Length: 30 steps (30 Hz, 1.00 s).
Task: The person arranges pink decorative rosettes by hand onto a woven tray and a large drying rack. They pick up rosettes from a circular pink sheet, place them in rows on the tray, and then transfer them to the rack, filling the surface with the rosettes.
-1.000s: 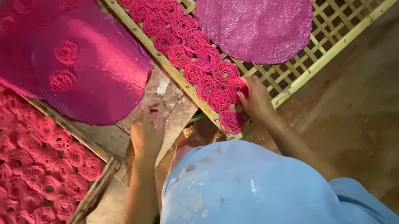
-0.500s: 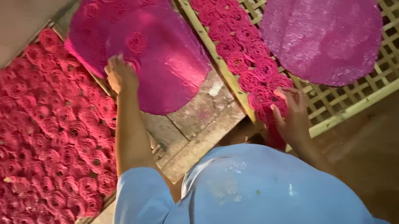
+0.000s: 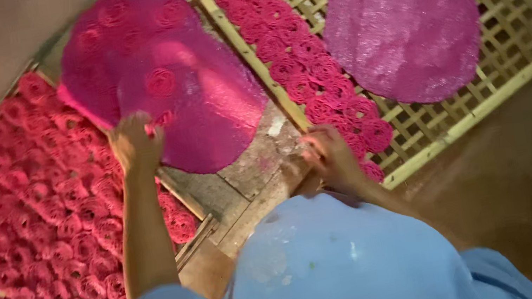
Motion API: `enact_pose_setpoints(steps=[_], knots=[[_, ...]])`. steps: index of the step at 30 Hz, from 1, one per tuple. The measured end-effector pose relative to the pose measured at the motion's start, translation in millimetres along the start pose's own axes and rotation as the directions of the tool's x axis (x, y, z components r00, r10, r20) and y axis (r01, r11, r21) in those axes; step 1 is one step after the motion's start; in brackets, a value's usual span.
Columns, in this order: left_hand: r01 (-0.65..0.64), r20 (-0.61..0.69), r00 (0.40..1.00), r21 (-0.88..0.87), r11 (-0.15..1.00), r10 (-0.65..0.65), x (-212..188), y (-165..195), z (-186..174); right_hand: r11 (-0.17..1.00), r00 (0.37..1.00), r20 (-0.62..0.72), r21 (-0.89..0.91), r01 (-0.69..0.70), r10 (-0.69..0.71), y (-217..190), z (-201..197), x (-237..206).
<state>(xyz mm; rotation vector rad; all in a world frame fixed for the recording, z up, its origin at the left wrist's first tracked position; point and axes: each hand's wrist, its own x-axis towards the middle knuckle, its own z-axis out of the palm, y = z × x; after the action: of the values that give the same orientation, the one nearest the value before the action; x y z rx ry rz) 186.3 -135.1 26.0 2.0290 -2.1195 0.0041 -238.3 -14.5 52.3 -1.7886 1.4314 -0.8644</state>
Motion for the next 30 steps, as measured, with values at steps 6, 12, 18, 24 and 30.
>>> enact_pose_setpoints(steps=[6,12,18,24,30], knots=[[-0.156,-0.097,0.987,-0.438,0.885,0.126,-105.0,146.1,-22.3,0.398,0.682,0.670,0.564,-0.724,0.292,1.9,26.4,-2.6],[-0.401,-0.160,0.909,-0.590,0.700,0.386,-142.4,253.3,-21.7,0.481,0.853,0.366,0.710,-0.514,0.372,65.6,-8.5,-34.2],[-0.145,-0.200,0.978,-0.452,0.880,0.059,-100.5,194.3,0.6,0.715,0.885,0.008,0.586,-0.381,0.465,131.6,-106.1,-92.1],[0.400,0.046,0.904,-0.439,0.805,-0.424,-55.5,133.8,35.4,0.942,0.947,-0.083,-0.104,-0.319,0.311,134.7,-133.0,-108.6],[0.417,-0.121,0.893,-0.134,0.899,-0.433,-6.7,81.2,29.6,0.958,0.970,-0.232,-0.286,0.004,-0.073,113.6,-151.4,-84.0]])
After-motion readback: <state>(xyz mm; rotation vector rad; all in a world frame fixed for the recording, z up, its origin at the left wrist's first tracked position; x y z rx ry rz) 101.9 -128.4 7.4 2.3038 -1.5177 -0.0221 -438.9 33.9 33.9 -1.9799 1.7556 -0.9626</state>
